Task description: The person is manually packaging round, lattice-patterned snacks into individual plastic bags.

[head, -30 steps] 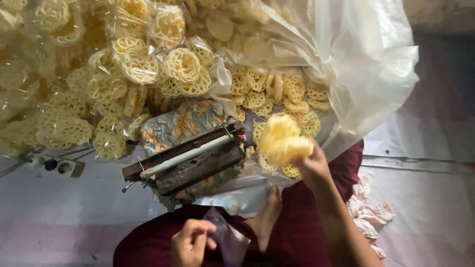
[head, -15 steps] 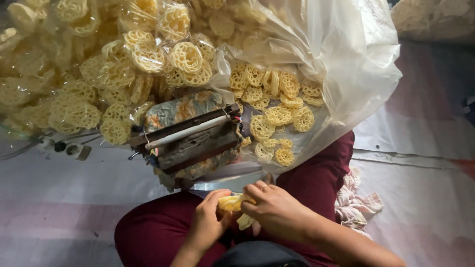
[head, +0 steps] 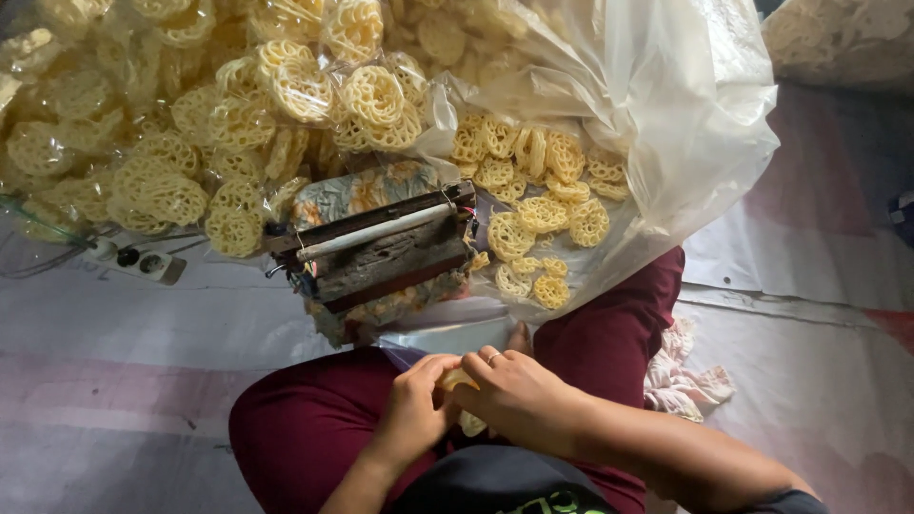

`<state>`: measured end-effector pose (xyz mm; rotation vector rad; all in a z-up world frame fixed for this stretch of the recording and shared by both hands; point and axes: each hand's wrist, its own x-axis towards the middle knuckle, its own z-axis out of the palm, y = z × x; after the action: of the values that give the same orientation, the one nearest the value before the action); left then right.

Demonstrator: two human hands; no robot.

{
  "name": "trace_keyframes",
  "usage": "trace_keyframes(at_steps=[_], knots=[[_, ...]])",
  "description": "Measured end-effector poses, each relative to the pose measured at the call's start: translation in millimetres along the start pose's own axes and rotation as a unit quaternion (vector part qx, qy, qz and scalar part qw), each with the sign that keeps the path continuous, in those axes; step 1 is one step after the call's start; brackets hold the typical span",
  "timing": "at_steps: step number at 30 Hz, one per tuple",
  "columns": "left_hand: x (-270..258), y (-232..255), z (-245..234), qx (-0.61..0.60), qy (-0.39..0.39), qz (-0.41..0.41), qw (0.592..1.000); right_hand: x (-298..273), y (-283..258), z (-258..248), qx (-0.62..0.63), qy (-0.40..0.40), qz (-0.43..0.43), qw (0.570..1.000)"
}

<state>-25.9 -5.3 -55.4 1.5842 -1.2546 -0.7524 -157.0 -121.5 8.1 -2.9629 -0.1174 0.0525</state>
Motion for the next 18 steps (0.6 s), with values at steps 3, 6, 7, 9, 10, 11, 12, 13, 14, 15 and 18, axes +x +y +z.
trace_keyframes(at_steps=[3,6,7,9,10,11,12,13,14,15,18], knots=[[4,-2,-10,-0.034,0.045,-0.019,0.998,-7,17,-5,0.111,-0.013,-0.001,0.994],[7,24,-30,-0.190,0.055,-0.219,0.955,-13,19,-40,0.153,0.090,0.032,0.984],[6,26,-28,-0.191,0.056,-0.221,0.955,-14,20,-28,0.155,0.088,0.031,0.984],[7,30,-25,-0.213,0.021,-0.121,0.969,-15,23,-4,0.086,0.037,0.030,0.995],[9,29,-23,-0.213,0.021,-0.123,0.969,-15,21,-4,0.087,0.036,0.029,0.995],[10,28,-20,-0.148,0.014,-0.084,0.985,-15,20,-4,0.057,0.028,0.045,0.997],[10,27,-18,-0.082,0.006,-0.046,0.996,-16,18,-4,0.029,0.019,0.060,0.998],[10,27,-17,-0.083,0.006,-0.050,0.995,-16,18,-7,0.032,0.017,0.059,0.998],[11,27,-18,-0.054,0.018,-0.016,0.998,-16,20,-12,0.043,-0.031,0.077,0.996],[11,27,-18,-0.024,0.029,0.019,0.999,-16,21,-16,0.055,-0.080,0.095,0.991],[14,27,-20,-0.125,0.115,-0.064,0.983,-31,34,-17,0.175,0.160,0.061,0.970]])
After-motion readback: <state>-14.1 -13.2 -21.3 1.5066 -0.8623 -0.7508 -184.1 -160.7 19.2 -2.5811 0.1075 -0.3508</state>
